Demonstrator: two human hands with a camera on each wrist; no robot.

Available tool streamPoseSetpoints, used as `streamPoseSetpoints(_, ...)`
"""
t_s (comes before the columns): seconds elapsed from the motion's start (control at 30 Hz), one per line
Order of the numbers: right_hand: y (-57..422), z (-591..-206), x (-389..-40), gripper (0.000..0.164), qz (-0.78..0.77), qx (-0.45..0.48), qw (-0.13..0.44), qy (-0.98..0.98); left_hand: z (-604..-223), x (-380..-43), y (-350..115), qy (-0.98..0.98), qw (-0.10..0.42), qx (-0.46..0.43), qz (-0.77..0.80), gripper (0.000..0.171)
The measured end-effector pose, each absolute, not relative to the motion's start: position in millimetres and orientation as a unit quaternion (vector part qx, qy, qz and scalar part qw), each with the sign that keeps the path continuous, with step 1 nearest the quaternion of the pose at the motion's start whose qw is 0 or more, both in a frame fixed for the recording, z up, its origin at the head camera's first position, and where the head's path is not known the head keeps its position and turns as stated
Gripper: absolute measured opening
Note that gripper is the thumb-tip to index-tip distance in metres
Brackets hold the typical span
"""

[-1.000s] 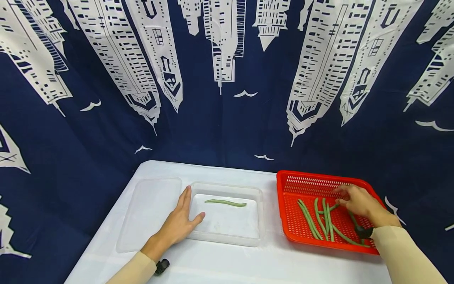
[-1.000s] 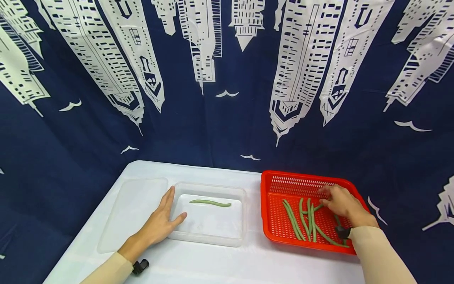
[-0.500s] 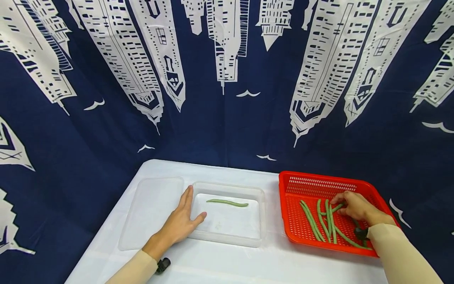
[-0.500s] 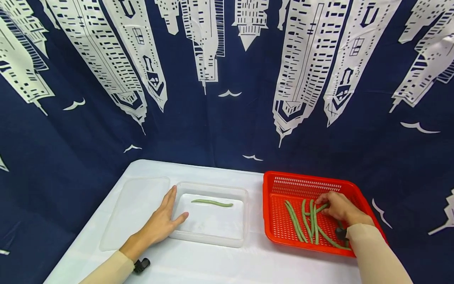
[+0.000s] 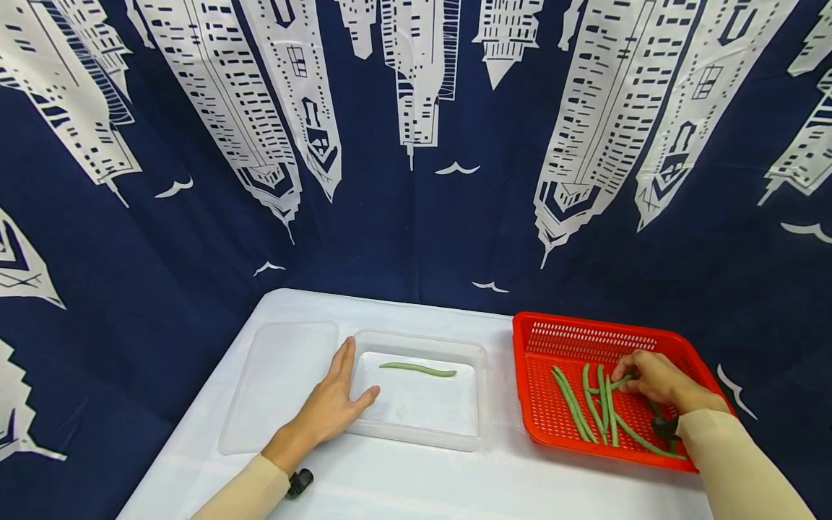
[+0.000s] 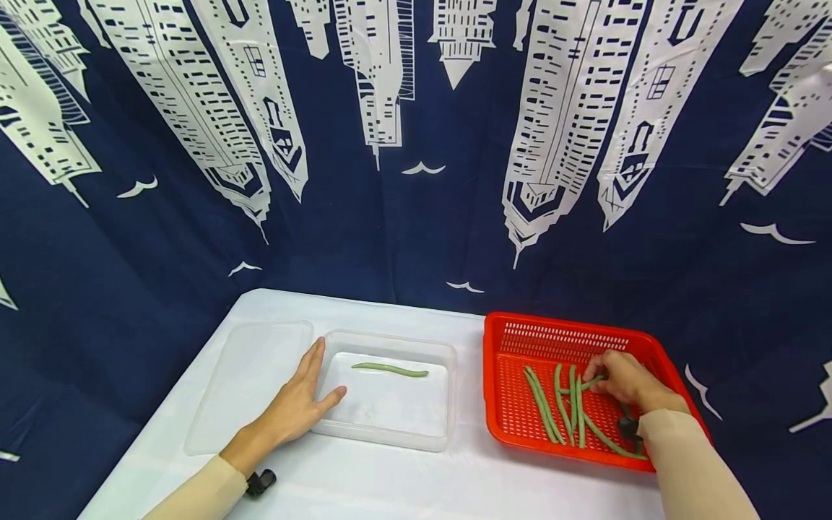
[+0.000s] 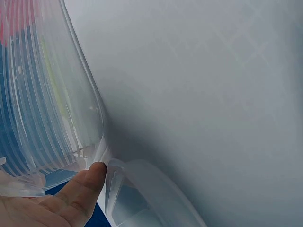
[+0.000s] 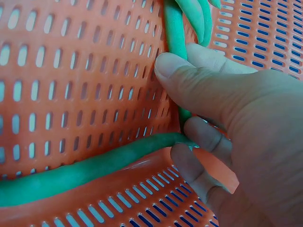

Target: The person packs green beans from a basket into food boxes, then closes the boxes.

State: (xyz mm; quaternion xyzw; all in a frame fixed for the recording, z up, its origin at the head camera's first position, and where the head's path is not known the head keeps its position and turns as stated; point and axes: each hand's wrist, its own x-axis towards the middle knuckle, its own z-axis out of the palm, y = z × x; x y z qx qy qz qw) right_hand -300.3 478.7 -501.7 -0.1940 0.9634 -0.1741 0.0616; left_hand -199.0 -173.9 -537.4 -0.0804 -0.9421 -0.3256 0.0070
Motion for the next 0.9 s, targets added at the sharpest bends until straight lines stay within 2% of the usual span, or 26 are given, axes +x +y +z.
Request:
streamPoseSetpoints(0.3,476.2,-494.7,-299.3,0.02,-0.179,-0.192,0.049,0.964,-535.2,-198.6,-173.8,-0.943,0.006,-0.079,-0.322,0.113)
streamPoseSetpoints(0.57,474.8,-488.4,-299.8,0.029,-0.147,-0.228,-0.028,0.962,-534.0,-197.9,-174.4,-0.942,0.008,-0.084,-0.324,0.113)
streamPoseSetpoints(0.7,472.8,-485.0,-300.2,0.028,-0.113,-0.239,-0.065,0.962,-534.4,-198.3,-174.1,-0.943,0.008,-0.082,-0.324,0.112)
streamPoseSetpoints(0.9,470.9,-473.6,-296.1,0.022,-0.069,-0.211,-0.067,0.973,-535.6,-198.1,-173.9,-0.941,0.016,-0.085,-0.326,0.112)
